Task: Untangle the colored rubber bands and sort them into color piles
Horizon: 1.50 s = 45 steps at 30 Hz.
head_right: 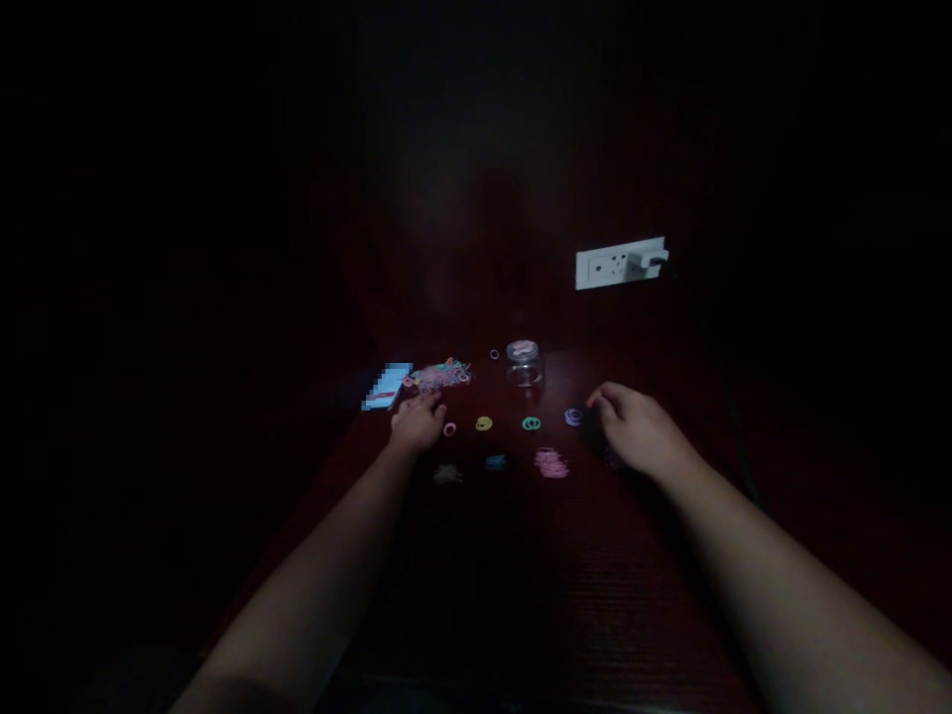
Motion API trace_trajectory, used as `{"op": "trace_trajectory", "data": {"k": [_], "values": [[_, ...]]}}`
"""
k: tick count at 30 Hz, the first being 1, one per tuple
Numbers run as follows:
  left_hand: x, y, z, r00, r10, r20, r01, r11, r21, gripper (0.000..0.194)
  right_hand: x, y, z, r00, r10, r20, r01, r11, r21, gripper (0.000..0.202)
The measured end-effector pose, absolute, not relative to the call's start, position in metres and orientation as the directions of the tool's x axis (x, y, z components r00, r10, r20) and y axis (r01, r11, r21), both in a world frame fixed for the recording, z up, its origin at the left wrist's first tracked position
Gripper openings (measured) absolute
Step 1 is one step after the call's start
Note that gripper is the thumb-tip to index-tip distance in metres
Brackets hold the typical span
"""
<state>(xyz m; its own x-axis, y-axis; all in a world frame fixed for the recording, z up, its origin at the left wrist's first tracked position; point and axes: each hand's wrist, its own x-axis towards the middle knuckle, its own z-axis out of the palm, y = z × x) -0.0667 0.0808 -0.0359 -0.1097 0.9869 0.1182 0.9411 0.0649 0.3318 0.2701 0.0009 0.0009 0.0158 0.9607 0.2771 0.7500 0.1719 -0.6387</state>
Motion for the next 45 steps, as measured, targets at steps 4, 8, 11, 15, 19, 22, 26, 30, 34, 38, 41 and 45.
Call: {"op": "trace_trajectory", "data": {"k": [4, 8, 11, 15, 19, 22, 26, 30, 34, 38, 41, 45], "values": [[-0.067, 0.082, -0.039, -0.102, 0.986, 0.134, 0.938, 0.051, 0.342, 0.050, 0.270, 0.001, -0.001, 0.020, 0.960, 0.280, 0.745, 0.173, -0.645, 0.023], [-0.069, 0.082, -0.040, -0.083, 0.979, 0.186, 0.923, 0.005, 0.384, 0.045, 0.270, 0.002, -0.002, 0.011, 0.957, 0.291, 0.743, 0.187, -0.643, 0.023], [-0.067, 0.080, -0.036, -0.049, 0.961, 0.273, 0.904, -0.074, 0.422, 0.041, 0.272, 0.003, -0.004, -0.001, 0.946, 0.323, 0.743, 0.217, -0.633, 0.023], [-0.055, 0.068, -0.022, 0.037, 0.902, 0.430, 0.860, -0.247, 0.446, 0.031, 0.272, 0.003, -0.006, -0.041, 0.930, 0.366, 0.736, 0.276, -0.618, 0.024], [-0.030, 0.045, -0.010, 0.166, 0.777, 0.607, 0.746, -0.502, 0.438, 0.013, 0.260, -0.003, -0.009, -0.156, 0.902, 0.403, 0.690, 0.392, -0.609, 0.021], [-0.010, 0.023, -0.005, 0.308, 0.621, 0.721, 0.573, -0.726, 0.381, 0.008, 0.246, -0.009, -0.010, -0.263, 0.864, 0.429, 0.631, 0.491, -0.601, 0.021], [0.006, 0.002, -0.003, 0.434, 0.574, 0.694, 0.484, -0.799, 0.358, 0.007, 0.230, -0.018, -0.009, -0.343, 0.823, 0.453, 0.524, 0.568, -0.635, 0.021], [0.009, -0.004, -0.001, 0.471, 0.567, 0.676, 0.458, -0.812, 0.361, 0.007, 0.222, -0.024, -0.003, -0.424, 0.791, 0.442, 0.483, 0.610, -0.628, 0.017], [0.008, -0.005, 0.000, 0.475, 0.587, 0.655, 0.467, -0.799, 0.378, 0.004, 0.220, -0.025, -0.001, -0.433, 0.790, 0.434, 0.480, 0.609, -0.632, 0.019], [0.007, -0.007, 0.001, 0.491, 0.593, 0.638, 0.463, -0.798, 0.386, 0.003, 0.220, -0.026, -0.001, -0.422, 0.803, 0.421, 0.479, 0.592, -0.649, 0.019], [0.007, -0.008, 0.003, 0.501, 0.602, 0.622, 0.470, -0.792, 0.389, 0.003, 0.220, -0.027, 0.000, -0.419, 0.813, 0.405, 0.475, 0.576, -0.665, 0.021], [0.006, -0.008, 0.005, 0.526, 0.598, 0.605, 0.459, -0.798, 0.390, 0.008, 0.220, -0.027, 0.001, -0.409, 0.825, 0.389, 0.485, 0.558, -0.673, 0.022]]}}
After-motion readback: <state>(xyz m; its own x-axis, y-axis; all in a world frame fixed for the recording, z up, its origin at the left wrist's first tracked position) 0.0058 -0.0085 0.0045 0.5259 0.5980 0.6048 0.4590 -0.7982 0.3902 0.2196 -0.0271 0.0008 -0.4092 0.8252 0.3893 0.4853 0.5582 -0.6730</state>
